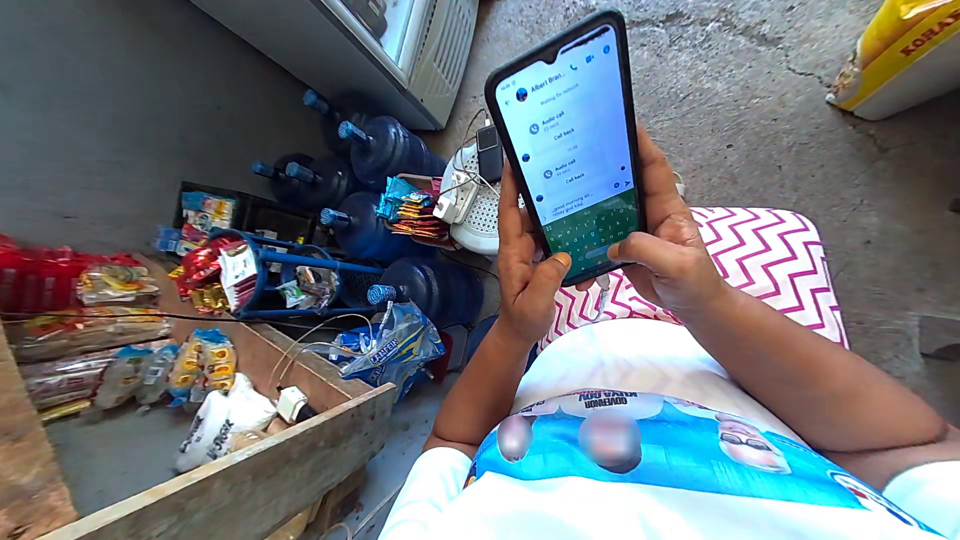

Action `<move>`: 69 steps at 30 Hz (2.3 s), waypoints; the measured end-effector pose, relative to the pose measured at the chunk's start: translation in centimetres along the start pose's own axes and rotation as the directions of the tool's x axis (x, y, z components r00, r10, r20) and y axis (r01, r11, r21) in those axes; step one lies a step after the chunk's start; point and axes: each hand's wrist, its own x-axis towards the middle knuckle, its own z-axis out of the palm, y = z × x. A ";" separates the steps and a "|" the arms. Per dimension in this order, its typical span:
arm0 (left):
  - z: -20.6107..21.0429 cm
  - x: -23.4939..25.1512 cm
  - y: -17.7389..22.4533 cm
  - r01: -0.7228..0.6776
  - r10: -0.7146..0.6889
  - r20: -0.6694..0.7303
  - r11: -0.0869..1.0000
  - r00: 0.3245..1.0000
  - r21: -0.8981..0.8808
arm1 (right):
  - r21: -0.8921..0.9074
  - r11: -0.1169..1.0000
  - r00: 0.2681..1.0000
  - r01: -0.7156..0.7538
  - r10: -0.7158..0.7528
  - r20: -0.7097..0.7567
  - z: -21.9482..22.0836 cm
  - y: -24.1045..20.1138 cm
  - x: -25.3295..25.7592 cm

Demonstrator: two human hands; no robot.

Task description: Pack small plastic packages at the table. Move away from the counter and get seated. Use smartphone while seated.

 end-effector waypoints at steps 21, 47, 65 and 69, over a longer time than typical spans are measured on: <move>0.1 0.1 0.4 0.001 -0.001 -0.001 1.000 1.000 0.003 | 0.120 0.993 0.999 0.024 -0.030 0.044 -0.2 0.1 0.1; 0.1 0.0 0.3 0.009 -0.008 -0.021 1.000 1.000 0.018 | 0.006 1.000 1.000 0.010 -0.010 0.010 0.3 -0.1 0.2; 0.2 -0.1 0.2 0.025 -0.024 -0.039 0.999 0.999 0.026 | 0.104 0.995 0.999 0.007 -0.010 0.031 -0.1 0.0 0.1; 0.2 -0.1 0.1 0.028 -0.027 -0.047 0.999 0.999 0.025 | 0.095 0.995 1.000 -0.005 0.004 0.016 -0.1 -0.1 0.1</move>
